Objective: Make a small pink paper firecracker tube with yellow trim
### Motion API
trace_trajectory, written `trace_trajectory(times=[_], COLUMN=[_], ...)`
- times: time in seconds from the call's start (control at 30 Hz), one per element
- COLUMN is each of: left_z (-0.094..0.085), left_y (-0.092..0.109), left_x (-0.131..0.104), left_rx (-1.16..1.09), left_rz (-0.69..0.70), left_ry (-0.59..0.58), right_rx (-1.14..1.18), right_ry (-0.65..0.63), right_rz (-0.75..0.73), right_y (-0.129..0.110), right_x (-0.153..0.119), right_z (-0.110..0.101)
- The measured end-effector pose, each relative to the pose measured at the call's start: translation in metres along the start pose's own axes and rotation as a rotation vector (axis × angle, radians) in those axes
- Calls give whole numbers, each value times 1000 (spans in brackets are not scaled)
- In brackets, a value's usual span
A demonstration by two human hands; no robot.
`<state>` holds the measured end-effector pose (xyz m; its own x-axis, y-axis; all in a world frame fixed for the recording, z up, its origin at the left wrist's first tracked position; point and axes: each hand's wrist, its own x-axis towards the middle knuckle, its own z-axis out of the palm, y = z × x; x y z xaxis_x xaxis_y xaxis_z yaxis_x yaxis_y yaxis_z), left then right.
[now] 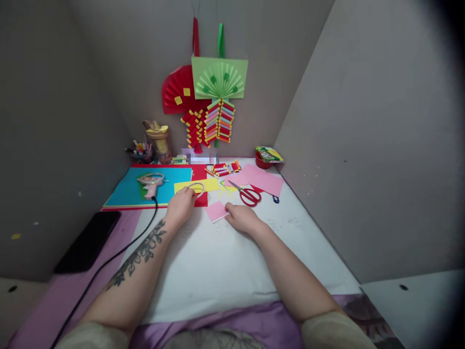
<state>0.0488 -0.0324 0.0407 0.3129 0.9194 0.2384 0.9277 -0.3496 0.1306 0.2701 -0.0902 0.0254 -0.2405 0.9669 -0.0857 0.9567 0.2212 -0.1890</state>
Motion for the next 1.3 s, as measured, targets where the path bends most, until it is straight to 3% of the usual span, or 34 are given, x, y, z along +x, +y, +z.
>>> trace_trajectory(times=[0.13,0.27,0.4,0.53,0.77,0.93,1.1,1.3], left_z=[0,3,8,11,16,14,16,18], left_y=[12,20,26,34,45,47,45,45], left_x=[-6,-10,-12,-16,-22,-22,-21,-22], left_rx=[-161,-412,-561,-634,-811,-898,-812,-699], left_rz=[30,17,41,87,130,116,168,219], left_ry=[29,-28,-69,-96,-162,-172,-188,-73], right_rx=[18,74,262,444,481,494,554,574], right_ry=[3,63,300,549,801,847,828,803], right_rz=[5,15,26,-84,-243,-273,-221,-223], right_y=[0,2,0,-3,-6,-7,-2,1], right_x=[1,3,4,1,0,0,2,-2], right_z=[1,3,5,7,12,12,11,7])
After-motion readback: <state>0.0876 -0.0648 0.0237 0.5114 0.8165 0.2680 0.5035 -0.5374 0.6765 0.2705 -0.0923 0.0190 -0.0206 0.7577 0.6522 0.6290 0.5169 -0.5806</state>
